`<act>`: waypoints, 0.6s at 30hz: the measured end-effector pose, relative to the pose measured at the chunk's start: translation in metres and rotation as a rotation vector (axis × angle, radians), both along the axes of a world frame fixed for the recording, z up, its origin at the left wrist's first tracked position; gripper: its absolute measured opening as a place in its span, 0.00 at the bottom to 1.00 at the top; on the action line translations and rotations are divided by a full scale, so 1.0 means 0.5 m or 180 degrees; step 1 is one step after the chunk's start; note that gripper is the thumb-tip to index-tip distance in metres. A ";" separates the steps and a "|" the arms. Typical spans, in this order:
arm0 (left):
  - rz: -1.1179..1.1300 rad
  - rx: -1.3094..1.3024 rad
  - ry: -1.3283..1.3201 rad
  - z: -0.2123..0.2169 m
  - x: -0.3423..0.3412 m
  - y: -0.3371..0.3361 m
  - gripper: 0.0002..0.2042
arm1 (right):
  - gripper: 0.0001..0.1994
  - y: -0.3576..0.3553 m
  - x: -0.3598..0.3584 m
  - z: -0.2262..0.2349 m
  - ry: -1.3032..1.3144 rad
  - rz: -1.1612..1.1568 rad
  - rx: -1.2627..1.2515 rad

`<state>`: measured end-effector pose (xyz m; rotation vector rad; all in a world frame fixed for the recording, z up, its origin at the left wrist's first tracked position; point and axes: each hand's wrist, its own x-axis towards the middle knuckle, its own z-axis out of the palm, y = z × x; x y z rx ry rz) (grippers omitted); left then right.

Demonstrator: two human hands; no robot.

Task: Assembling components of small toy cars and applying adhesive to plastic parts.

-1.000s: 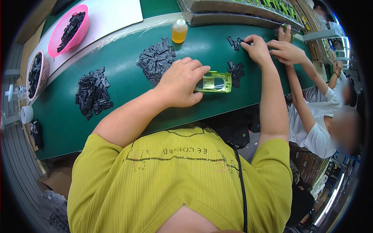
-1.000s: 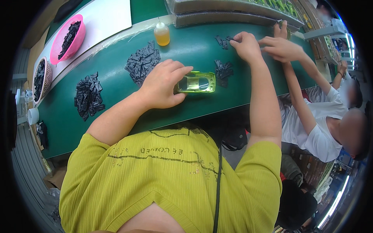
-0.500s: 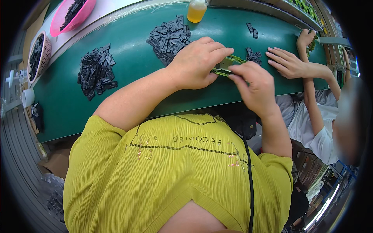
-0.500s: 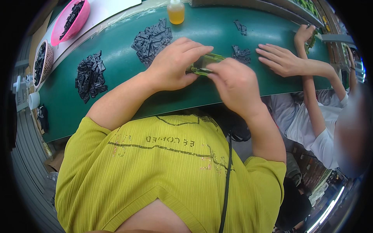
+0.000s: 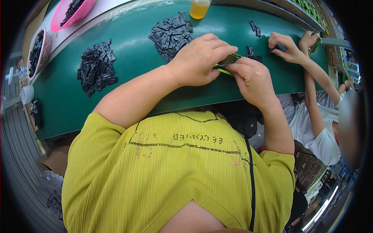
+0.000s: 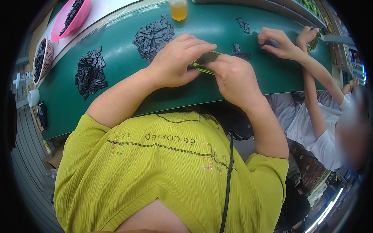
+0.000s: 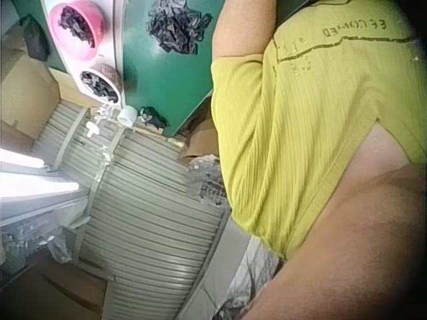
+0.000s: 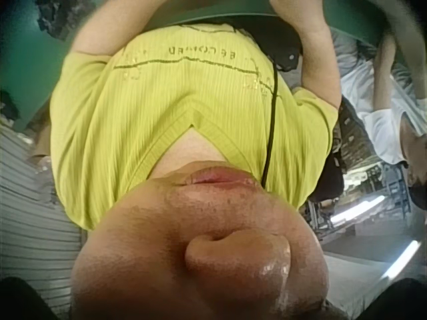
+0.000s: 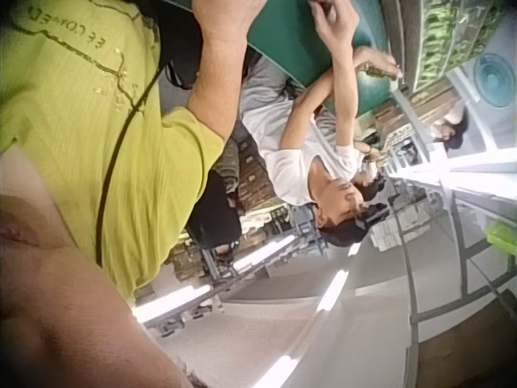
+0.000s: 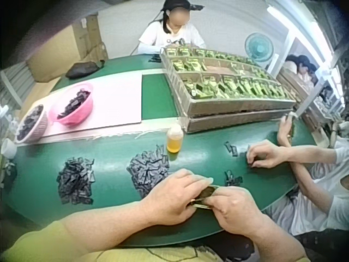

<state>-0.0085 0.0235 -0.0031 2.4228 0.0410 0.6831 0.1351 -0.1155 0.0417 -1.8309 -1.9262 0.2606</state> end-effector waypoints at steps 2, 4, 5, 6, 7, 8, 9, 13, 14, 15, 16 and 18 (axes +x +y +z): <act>-0.0007 -0.0025 -0.0035 0.002 0.001 0.000 0.29 | 0.07 0.001 0.000 -0.003 -0.0023 -0.0014 -0.0002; -0.0050 -0.0169 0.0117 0.009 -0.001 -0.001 0.27 | 0.07 0.002 0.000 -0.007 0.0084 -0.0003 -0.0014; -0.0051 -0.0172 0.0120 0.005 0.000 -0.002 0.27 | 0.07 0.002 0.000 -0.007 0.0087 -0.0004 -0.0017; 0.0007 -0.0224 0.0062 -0.001 0.000 -0.004 0.24 | 0.07 0.001 0.001 -0.007 0.0106 -0.0024 -0.0086; 0.0061 -0.0273 0.0005 -0.003 0.002 -0.005 0.21 | 0.07 0.001 0.003 -0.008 0.0125 -0.0046 -0.0152; 0.0056 -0.0274 0.0008 -0.003 0.002 -0.005 0.21 | 0.07 0.001 0.006 -0.009 0.0128 -0.0052 -0.0153; 0.0042 -0.0118 -0.0015 -0.002 0.000 -0.006 0.17 | 0.08 0.001 0.009 -0.009 0.0234 -0.0013 -0.0218; 0.0073 0.0031 0.0028 -0.001 -0.004 -0.009 0.07 | 0.09 0.001 -0.002 0.005 0.1346 -0.0258 -0.0533; 0.0062 0.0029 0.0025 0.001 -0.004 -0.011 0.07 | 0.09 0.000 -0.003 -0.002 0.1343 -0.0270 -0.0532; 0.0067 0.0083 -0.0008 0.002 -0.004 -0.012 0.07 | 0.10 -0.002 -0.005 -0.016 0.0882 -0.0158 -0.0237; 0.0077 0.0140 -0.0037 0.004 -0.004 -0.013 0.06 | 0.11 -0.002 -0.006 -0.025 0.0423 -0.0039 0.0057; 0.0082 0.0146 0.0001 0.005 -0.005 -0.013 0.07 | 0.11 -0.003 -0.007 -0.027 0.0478 -0.0029 0.0131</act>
